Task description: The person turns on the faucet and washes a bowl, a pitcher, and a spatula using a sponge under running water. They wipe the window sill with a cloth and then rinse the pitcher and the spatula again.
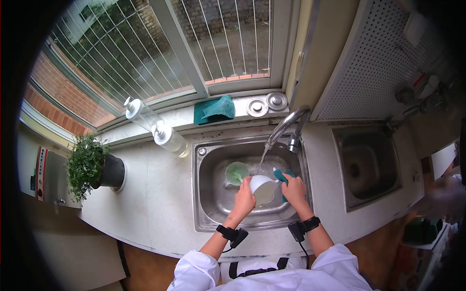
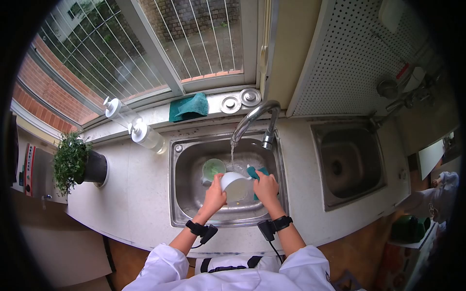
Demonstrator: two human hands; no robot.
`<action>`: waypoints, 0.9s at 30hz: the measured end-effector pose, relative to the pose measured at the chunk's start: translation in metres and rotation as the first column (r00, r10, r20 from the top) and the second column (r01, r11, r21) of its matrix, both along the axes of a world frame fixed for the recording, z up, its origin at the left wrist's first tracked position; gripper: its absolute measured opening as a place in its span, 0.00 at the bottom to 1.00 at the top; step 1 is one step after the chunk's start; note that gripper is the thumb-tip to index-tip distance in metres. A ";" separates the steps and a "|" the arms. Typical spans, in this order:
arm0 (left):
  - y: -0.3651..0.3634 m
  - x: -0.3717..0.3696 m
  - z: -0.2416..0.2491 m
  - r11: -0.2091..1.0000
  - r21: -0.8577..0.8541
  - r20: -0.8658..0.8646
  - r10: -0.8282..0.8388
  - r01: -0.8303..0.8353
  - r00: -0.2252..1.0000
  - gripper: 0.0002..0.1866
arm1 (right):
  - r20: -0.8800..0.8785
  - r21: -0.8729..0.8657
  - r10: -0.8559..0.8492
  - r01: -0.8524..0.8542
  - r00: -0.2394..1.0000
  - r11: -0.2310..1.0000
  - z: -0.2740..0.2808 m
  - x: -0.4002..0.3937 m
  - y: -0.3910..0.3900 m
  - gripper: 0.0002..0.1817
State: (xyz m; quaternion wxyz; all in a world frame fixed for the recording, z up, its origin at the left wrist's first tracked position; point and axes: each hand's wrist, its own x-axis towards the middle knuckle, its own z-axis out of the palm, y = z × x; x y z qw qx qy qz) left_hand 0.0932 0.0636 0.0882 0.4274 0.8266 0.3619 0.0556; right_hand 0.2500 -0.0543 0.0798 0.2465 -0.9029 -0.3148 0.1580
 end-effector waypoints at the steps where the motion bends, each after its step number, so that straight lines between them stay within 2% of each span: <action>1: 0.002 -0.002 0.005 0.986 0.164 0.000 -0.022 0.022 1.000 0.34 | -0.022 0.006 -0.020 0.020 1.000 1.000 -0.001 0.004 -0.009 0.21; 3: 0.005 -0.006 0.013 0.880 0.471 -0.012 -0.061 0.059 0.998 0.37 | -0.027 0.115 -0.051 0.054 0.998 0.992 -0.010 0.004 -0.021 0.22; 4: 0.006 -0.009 0.017 0.871 0.485 -0.017 -0.076 0.075 0.997 0.37 | -0.032 0.169 -0.069 0.074 0.997 0.983 -0.013 0.001 -0.026 0.23; 5: 0.006 -0.010 0.020 0.861 0.500 -0.022 -0.094 0.092 0.995 0.37 | -0.049 0.144 -0.060 0.066 0.997 0.987 -0.015 -0.001 -0.030 0.24; 9: 0.010 -0.019 0.013 0.754 0.645 -0.011 -0.153 0.124 0.988 0.35 | -0.075 0.101 -0.034 0.042 0.997 0.994 0.033 -0.027 -0.032 0.28; 10: 0.013 -0.023 0.011 0.728 0.675 0.041 -0.195 0.116 0.980 0.34 | -0.068 0.103 -0.026 0.033 0.997 0.994 0.038 -0.030 -0.033 0.29; 12: 0.019 -0.030 0.009 0.673 0.735 0.142 -0.280 0.089 0.949 0.32 | -0.057 0.278 -0.065 0.078 0.996 0.957 0.019 -0.033 -0.040 0.30; 13: 0.019 -0.031 0.013 0.679 0.731 0.143 -0.254 0.071 0.956 0.32 | -0.054 0.363 -0.084 0.098 0.995 0.926 0.013 -0.035 -0.044 0.31; 16: 0.019 -0.034 0.022 0.687 0.727 0.161 -0.203 0.023 0.966 0.31 | -0.053 0.430 -0.264 0.261 0.963 0.864 0.019 -0.040 -0.056 0.29; 19: 0.018 -0.031 0.019 0.694 0.720 0.190 -0.217 0.014 0.958 0.31 | 0.242 0.500 -0.200 0.055 0.949 0.864 0.050 -0.049 -0.062 0.27; 21: 0.015 -0.029 0.016 0.716 0.697 0.171 -0.238 0.054 0.956 0.30 | 0.331 0.455 -0.014 -0.146 0.943 0.878 0.072 -0.065 -0.057 0.25; 23: 0.013 -0.026 0.020 0.708 0.704 0.241 -0.323 0.064 0.915 0.29 | 0.365 0.398 0.104 -0.256 0.925 0.881 0.080 -0.076 -0.048 0.26; 24: 0.011 -0.024 0.023 0.703 0.708 0.274 -0.363 0.069 0.891 0.29 | 0.276 0.428 0.082 -0.199 0.958 0.882 0.084 -0.075 -0.043 0.26; 27: 0.004 -0.020 0.032 0.796 0.605 0.410 -0.347 0.034 0.844 0.27 | 0.122 0.561 0.228 -0.257 0.966 0.787 0.089 -0.060 -0.035 0.25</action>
